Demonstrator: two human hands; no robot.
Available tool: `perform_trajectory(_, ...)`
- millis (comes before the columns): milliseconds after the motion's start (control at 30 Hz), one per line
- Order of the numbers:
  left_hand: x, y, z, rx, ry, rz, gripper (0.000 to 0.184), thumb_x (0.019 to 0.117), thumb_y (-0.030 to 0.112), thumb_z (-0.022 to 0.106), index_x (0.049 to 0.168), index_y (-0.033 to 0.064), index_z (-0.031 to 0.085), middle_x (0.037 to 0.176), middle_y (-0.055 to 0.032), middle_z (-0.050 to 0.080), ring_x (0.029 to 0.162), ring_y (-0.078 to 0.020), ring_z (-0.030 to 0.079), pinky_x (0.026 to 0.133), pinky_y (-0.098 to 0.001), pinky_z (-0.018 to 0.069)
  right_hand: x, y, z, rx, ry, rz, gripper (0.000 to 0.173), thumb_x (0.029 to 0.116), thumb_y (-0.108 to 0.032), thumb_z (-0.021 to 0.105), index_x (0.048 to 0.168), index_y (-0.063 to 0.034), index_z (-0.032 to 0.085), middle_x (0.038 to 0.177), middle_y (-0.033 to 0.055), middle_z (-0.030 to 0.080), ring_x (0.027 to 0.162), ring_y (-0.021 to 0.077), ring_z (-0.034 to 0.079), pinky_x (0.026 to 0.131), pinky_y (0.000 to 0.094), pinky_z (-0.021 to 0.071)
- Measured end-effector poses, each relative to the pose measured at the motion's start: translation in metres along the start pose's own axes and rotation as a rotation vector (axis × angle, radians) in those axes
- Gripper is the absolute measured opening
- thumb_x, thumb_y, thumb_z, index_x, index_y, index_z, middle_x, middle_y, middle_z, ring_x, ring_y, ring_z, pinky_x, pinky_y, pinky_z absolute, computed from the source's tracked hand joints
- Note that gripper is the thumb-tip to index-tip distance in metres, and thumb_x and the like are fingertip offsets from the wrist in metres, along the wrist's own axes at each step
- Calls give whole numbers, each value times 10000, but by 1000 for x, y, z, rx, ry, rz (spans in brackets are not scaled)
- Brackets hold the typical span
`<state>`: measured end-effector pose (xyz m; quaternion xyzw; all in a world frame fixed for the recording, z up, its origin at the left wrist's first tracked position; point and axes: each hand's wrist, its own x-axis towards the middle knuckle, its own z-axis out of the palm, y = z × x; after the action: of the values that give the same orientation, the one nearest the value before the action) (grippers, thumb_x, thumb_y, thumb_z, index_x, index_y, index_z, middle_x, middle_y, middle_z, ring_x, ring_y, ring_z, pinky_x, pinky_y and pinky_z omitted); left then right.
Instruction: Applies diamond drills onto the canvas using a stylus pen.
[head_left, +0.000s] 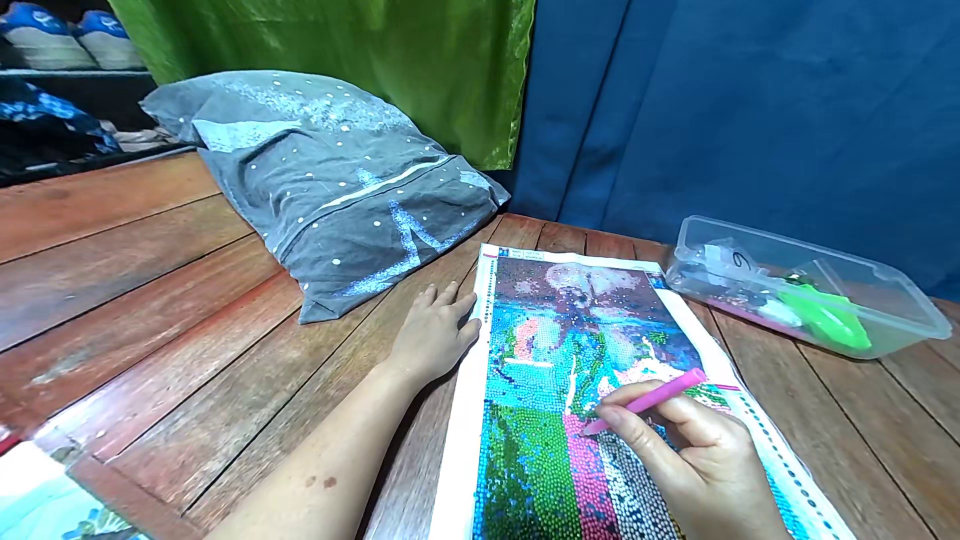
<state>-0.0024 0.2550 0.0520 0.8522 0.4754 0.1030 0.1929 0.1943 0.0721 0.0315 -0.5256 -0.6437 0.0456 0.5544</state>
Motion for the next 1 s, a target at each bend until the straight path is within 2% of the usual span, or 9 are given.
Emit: perform_trajectory(1000,0,0,1,-7,9,2,484,1092,325,477,1525,109,501,1635,-204,348,1533,-448,243,1233,-579,190,-2,1,2,-13,8,-14,211,970,-251,660,910,-60,727,845,-33,730,767,-62,653,716,93,543)
